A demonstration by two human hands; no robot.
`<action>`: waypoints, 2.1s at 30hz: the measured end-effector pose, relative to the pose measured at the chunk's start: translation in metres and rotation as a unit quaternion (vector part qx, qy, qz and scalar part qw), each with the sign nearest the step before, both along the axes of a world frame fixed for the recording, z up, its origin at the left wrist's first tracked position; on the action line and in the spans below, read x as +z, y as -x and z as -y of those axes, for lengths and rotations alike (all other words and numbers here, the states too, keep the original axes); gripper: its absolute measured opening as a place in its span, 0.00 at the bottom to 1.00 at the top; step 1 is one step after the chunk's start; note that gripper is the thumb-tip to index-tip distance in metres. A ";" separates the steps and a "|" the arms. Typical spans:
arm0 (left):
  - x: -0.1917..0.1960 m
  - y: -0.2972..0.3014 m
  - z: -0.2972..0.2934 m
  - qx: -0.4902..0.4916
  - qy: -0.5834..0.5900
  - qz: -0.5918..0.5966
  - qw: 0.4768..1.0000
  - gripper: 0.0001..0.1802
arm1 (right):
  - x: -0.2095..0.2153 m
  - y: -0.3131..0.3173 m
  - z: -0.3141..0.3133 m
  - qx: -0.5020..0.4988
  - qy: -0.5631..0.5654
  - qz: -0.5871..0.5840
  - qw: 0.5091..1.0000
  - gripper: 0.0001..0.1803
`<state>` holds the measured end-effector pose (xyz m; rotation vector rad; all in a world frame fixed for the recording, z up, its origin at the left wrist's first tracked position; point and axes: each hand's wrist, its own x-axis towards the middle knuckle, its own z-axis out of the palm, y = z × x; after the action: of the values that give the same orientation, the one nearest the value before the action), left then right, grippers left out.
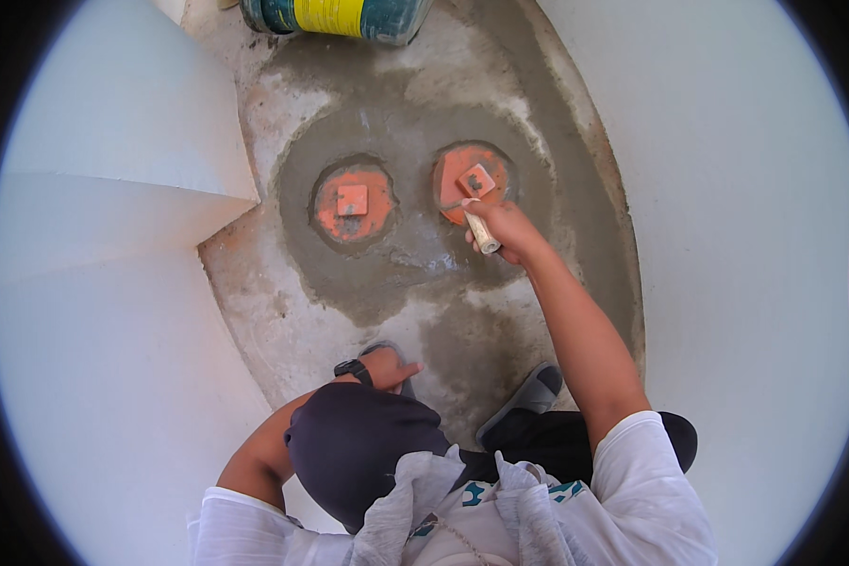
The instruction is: The person sits on the floor and uses a trowel to spread wet cement around two orange circular fixtures embedded in the floor. Another person pours additional cement from a bucket while the person smooths and levels the surface.
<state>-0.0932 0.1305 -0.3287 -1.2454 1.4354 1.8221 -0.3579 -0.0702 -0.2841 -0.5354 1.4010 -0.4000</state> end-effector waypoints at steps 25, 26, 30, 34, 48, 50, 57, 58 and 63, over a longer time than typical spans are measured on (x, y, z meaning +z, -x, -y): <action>0.008 0.007 0.009 0.000 -0.043 0.052 0.998 0.40 | 0.010 0.033 -0.007 0.206 0.057 -0.072 0.974 0.17; 0.008 0.007 0.009 0.000 -0.043 0.053 0.998 0.40 | 0.010 0.038 -0.005 0.220 0.084 -0.088 0.968 0.17; 0.009 0.007 0.009 0.007 -0.052 0.050 0.997 0.41 | -0.001 0.045 0.000 0.177 0.044 -0.092 0.979 0.19; 0.010 0.007 0.009 -0.005 -0.018 0.039 0.999 0.41 | -0.016 0.043 -0.008 0.183 0.038 -0.067 0.980 0.19; 0.011 0.009 0.010 0.002 -0.054 0.063 0.997 0.40 | -0.007 0.052 0.002 0.175 0.024 -0.042 0.983 0.20; 0.010 0.009 0.010 -0.003 -0.034 0.050 0.998 0.40 | -0.011 0.047 0.002 0.155 0.023 -0.029 0.987 0.19; 0.009 0.008 0.008 0.001 -0.040 0.058 0.998 0.40 | -0.012 0.051 -0.004 0.222 0.014 -0.031 0.975 0.18; 0.009 0.008 0.008 -0.006 -0.022 0.046 0.999 0.40 | -0.009 0.055 -0.003 0.235 0.015 -0.036 0.971 0.18; 0.009 0.009 0.010 -0.002 -0.043 0.054 0.998 0.40 | -0.006 0.064 0.004 0.202 0.040 -0.050 0.977 0.17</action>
<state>-0.1022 0.1209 -0.3202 -1.2768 1.2868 1.7676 -0.4219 -0.0747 -0.2902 -0.8958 1.3350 -0.1019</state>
